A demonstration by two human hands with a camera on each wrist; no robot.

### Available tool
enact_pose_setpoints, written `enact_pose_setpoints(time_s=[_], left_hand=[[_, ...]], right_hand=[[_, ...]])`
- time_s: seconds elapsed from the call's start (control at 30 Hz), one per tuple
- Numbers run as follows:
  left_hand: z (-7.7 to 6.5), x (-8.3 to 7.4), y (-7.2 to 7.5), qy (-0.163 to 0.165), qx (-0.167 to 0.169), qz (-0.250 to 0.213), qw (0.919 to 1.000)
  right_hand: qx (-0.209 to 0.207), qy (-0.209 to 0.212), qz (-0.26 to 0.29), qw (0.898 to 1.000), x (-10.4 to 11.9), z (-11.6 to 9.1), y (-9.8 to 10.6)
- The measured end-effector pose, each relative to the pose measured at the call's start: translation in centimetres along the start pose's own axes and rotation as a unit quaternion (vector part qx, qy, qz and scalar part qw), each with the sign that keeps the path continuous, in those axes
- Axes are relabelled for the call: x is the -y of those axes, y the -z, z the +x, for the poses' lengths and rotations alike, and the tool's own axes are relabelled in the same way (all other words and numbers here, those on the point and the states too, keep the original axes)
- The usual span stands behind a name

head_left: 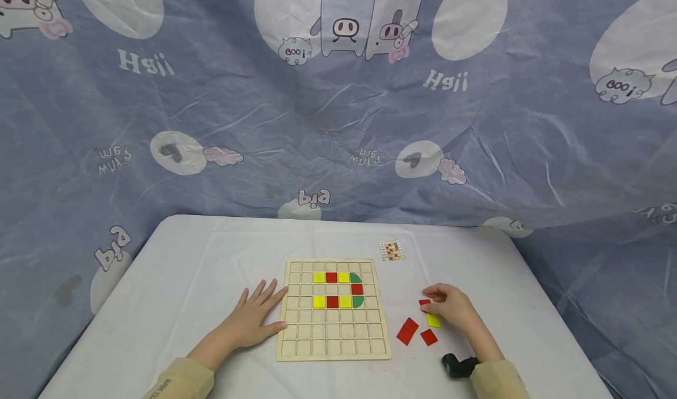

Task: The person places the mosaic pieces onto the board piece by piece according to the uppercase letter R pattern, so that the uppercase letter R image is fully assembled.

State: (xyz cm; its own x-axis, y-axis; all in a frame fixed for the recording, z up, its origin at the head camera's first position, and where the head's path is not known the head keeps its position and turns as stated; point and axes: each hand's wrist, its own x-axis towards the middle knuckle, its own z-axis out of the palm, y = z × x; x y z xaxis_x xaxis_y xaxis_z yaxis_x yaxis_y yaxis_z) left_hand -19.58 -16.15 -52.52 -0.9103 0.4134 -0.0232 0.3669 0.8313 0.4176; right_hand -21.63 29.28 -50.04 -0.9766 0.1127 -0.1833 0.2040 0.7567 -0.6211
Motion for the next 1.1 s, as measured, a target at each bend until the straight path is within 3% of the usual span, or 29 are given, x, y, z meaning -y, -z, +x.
enact_pose_setpoints(time_s=[0.6,0.87,1.1], left_hand=[[0.2,-0.1,-0.1,0.008,0.003,-0.001,1.0],[0.1,-0.1,-0.3,0.017,0.005,0.004,0.9998],[0.2,0.0,-0.3,0.013,0.002,0.004,0.9999]], right_hand=[[0.032,0.015,-0.006,0.999,1.2,-0.3,-0.1],[0.019,0.048,0.075,0.996,4.8,0.5,-2.8],[0.029,0.068,0.192,0.979,9.4,0.7,-6.8]])
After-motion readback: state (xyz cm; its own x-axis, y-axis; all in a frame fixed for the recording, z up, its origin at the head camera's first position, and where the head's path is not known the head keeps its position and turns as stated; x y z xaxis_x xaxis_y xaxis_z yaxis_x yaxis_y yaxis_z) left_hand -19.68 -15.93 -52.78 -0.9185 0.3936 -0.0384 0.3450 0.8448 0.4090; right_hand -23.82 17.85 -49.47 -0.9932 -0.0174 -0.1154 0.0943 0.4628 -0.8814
